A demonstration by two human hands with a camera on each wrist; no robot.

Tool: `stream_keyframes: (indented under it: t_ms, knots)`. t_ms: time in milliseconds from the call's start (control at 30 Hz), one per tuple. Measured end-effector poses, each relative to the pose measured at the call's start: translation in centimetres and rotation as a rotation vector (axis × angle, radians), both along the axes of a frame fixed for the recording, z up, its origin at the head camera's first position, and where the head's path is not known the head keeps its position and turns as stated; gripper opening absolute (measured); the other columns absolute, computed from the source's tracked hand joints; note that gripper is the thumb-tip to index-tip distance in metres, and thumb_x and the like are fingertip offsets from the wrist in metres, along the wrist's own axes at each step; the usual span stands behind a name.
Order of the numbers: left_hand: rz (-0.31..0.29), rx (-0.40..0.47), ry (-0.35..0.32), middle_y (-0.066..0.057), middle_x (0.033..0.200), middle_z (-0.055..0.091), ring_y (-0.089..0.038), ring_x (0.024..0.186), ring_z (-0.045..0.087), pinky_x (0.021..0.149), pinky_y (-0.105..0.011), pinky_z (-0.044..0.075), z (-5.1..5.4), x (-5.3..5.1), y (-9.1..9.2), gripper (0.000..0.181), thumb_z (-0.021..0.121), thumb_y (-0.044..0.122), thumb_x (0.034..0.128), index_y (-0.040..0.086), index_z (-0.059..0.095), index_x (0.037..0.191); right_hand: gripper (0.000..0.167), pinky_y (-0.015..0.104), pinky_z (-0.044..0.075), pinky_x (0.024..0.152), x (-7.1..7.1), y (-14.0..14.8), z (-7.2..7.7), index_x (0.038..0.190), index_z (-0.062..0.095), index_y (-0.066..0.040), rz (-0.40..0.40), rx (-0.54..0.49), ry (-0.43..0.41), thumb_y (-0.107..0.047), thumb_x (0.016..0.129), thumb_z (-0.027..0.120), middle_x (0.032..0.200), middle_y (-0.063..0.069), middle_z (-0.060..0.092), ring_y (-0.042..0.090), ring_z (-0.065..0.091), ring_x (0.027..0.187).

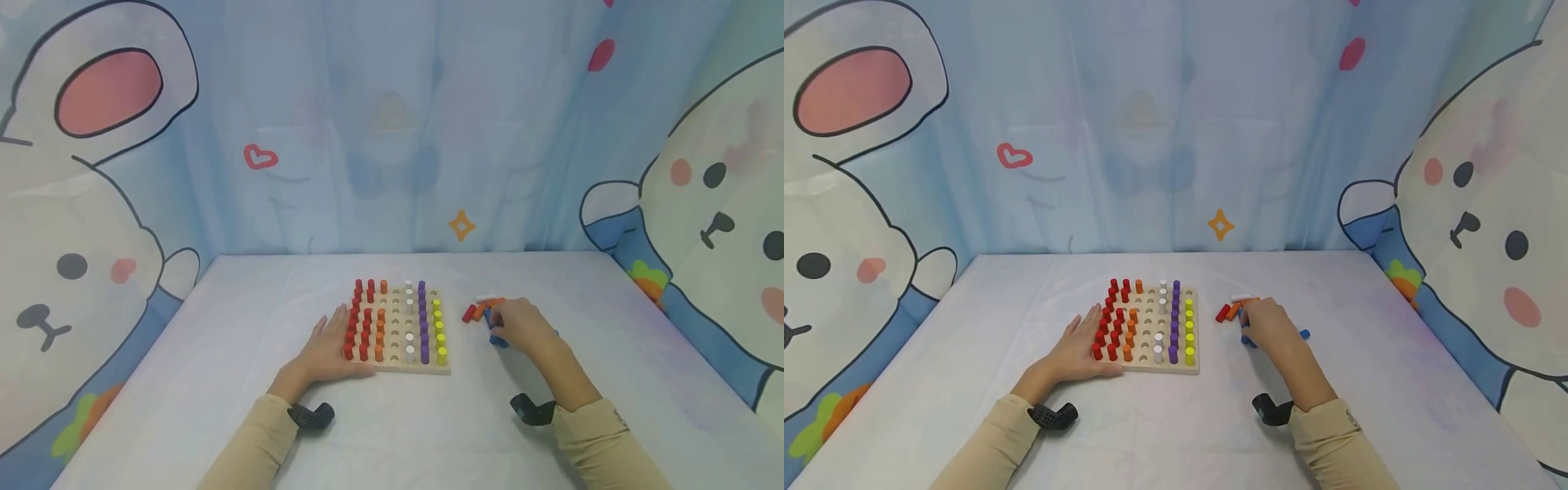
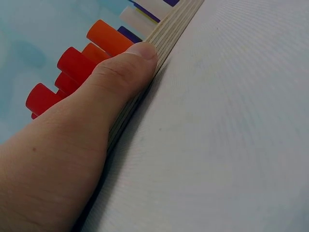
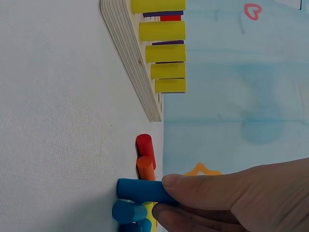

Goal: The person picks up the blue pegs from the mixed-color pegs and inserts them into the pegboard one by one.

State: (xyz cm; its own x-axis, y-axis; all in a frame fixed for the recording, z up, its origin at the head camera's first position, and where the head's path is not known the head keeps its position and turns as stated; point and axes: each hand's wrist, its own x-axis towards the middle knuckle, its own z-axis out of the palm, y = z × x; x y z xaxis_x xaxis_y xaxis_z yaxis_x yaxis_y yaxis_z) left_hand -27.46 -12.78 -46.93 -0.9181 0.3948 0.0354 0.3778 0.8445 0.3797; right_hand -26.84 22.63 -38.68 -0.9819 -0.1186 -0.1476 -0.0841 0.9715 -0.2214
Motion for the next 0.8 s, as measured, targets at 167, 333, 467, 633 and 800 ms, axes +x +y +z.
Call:
stream_keyframes:
  t_ms: [167,333,467,633,800]
  knots:
    - [-0.002,-0.003,0.002,-0.008,0.161,0.007,-0.02,0.149,0.006,0.121,-0.046,0.003,0.02,-0.06,-0.02,0.127,0.06,0.079,0.0647,0.007,0.004,0.153,0.013,0.029,0.053,0.064,-0.03,-0.08,0.08,0.091,0.065,-0.003,-0.008,-0.002,-0.001,-0.014,0.085,0.071,0.078,0.006,0.062,0.019,0.054,0.071]
    - [-0.004,0.0,0.005,-0.008,0.161,0.007,-0.021,0.149,0.006,0.121,-0.046,0.003,-0.05,-0.16,-0.04,0.127,0.06,0.079,0.0648,0.008,0.005,0.153,0.014,0.028,0.053,0.063,-0.09,-0.09,0.13,0.091,0.066,-0.003,-0.009,-0.002,0.001,-0.014,0.084,0.072,0.079,0.006,0.062,0.019,0.054,0.072]
    - [-0.003,0.0,0.006,-0.008,0.161,0.007,-0.02,0.149,0.006,0.121,-0.046,0.003,-0.01,-0.16,-0.05,0.127,0.06,0.079,0.0649,0.008,0.005,0.153,0.014,0.027,0.052,0.062,-0.16,-0.17,0.21,0.091,0.067,-0.004,-0.016,-0.002,-0.015,-0.015,0.084,0.072,0.08,0.006,0.063,0.019,0.054,0.072]
    - [0.0,0.003,-0.003,-0.007,0.161,0.008,-0.02,0.149,0.006,0.121,-0.046,0.003,0.05,-0.07,-0.03,0.126,0.061,0.079,0.065,0.008,0.005,0.153,0.014,0.026,0.051,0.062,-0.16,-0.24,0.29,0.091,0.068,-0.005,-0.022,0.005,-0.037,-0.016,0.084,0.073,0.081,0.005,0.062,0.02,0.053,0.074]
    - [0.001,0.009,-0.002,-0.007,0.161,0.008,-0.02,0.149,0.006,0.121,-0.046,0.003,0.04,-0.08,0.01,0.126,0.061,0.079,0.0648,0.008,0.005,0.153,0.013,0.027,0.053,0.065,-0.1,-0.17,0.37,0.093,0.069,-0.005,-0.021,-0.001,-0.038,-0.014,0.084,0.072,0.082,0.006,0.063,0.02,0.053,0.076]
